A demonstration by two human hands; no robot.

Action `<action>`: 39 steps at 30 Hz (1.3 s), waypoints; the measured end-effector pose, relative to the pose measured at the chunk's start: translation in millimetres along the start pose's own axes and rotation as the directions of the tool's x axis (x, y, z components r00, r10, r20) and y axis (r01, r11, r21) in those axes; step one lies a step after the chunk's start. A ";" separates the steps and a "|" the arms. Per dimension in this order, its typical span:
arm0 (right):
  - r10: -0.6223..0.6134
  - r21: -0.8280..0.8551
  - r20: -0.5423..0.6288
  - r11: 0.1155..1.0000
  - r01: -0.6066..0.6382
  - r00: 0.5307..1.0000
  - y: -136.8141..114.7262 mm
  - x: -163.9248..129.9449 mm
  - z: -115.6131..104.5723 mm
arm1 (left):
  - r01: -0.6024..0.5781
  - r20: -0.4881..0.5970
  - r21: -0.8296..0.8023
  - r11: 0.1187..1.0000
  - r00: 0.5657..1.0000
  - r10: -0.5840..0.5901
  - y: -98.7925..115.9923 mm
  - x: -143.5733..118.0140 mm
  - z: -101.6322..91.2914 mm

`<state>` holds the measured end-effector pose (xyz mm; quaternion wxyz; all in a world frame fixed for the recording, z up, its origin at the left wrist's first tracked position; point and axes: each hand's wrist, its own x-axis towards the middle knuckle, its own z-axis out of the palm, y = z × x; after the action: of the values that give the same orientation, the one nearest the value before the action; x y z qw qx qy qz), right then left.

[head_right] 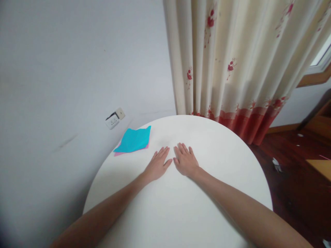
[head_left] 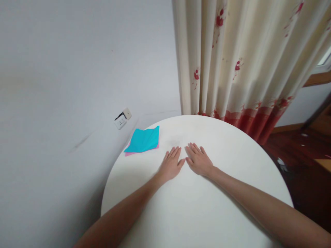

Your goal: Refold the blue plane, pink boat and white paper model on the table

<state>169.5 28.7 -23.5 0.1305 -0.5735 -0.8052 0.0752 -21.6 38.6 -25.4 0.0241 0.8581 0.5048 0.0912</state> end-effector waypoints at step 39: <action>-0.098 -0.024 0.051 0.995 0.100 0.994 11.2 -6.8 -4.2 | 0.168 -0.273 -0.060 0.984 0.945 -0.178 -104.5 6.5 -47.7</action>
<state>183.0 25.9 -23.4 0.1062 -0.5324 -0.8367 0.0722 -117.2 93.0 8.3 -0.0237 0.7887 0.5747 0.2170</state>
